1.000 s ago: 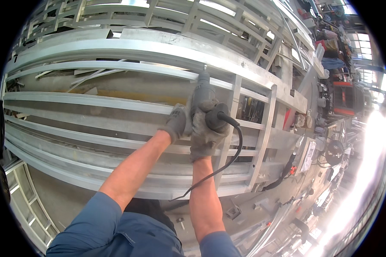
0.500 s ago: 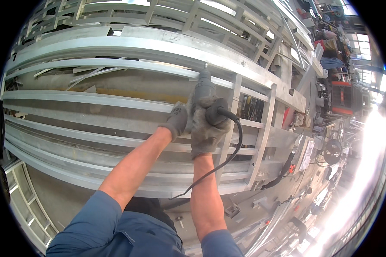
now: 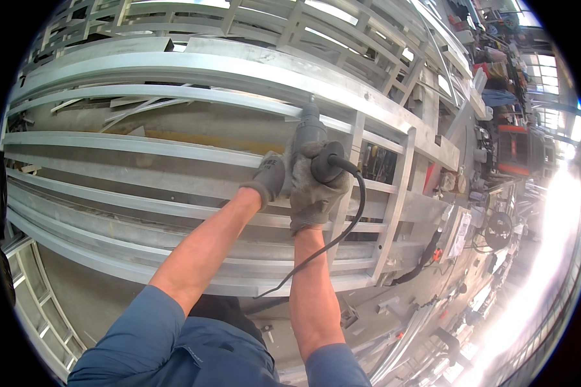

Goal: The person uses an angle grinder to smooth the edges of a large white metal frame, then switches to a drill to work on the same frame. The person repositions the frame and continues grinding and drilling on different sections.

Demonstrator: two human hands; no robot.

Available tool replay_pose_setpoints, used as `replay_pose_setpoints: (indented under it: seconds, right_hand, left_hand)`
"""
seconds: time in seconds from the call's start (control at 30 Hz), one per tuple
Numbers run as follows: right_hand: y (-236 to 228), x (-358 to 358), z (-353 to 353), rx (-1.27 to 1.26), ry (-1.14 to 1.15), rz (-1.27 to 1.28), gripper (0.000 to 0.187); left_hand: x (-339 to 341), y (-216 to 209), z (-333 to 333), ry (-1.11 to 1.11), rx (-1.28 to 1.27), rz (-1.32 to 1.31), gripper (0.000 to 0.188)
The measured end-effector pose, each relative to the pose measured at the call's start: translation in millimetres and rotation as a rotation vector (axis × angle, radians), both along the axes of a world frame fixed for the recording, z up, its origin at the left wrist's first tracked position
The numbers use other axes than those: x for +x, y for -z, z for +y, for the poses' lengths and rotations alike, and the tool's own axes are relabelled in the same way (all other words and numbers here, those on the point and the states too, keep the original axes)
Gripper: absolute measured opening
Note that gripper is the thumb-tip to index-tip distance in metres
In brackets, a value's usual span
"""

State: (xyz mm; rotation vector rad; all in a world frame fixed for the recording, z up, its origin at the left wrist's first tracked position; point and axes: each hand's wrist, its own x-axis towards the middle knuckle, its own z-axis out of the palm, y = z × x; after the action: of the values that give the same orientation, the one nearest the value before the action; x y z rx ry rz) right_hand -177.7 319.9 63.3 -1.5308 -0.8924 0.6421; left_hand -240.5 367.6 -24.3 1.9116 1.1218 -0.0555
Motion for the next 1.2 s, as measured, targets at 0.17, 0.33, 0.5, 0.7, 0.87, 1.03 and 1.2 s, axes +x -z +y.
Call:
replay_pose_setpoints:
  seconds: [0.17, 0.33, 0.5, 0.7, 0.87, 1.03, 1.2]
  right_hand:
    - [0, -6, 3, 0.009, 0.01, 0.026, 0.017]
    - [2, -11, 6, 0.016, 0.053, 0.088, 0.017]
    - [3, -20, 12, 0.024, 0.112, 0.18, 0.018]
    - [11, -25, 10, 0.027, 0.146, 0.197, 0.018]
    - [20, -28, 12, 0.045, 0.12, 0.128, 0.018]
    - [22, -22, 11, 0.065, 0.085, 0.006, 0.019]
    - [5, 0, 12, 0.074, -0.023, -0.21, 0.019]
  left_hand:
    - [-2, 0, -3, -0.179, -0.085, -0.151, 0.061]
    - [-8, 12, -10, -0.366, -0.129, -0.51, 0.075]
    - [-13, 21, -7, -0.451, -0.21, -0.746, 0.114]
    - [-19, 15, -7, -0.452, -0.203, -0.893, 0.106]
    - [-14, 40, -3, -0.325, -0.176, -0.638, 0.083]
    - [-9, 61, -8, -0.178, -0.096, -0.419, 0.067]
    - [5, 84, -11, -0.044, 0.11, -0.16, 0.053]
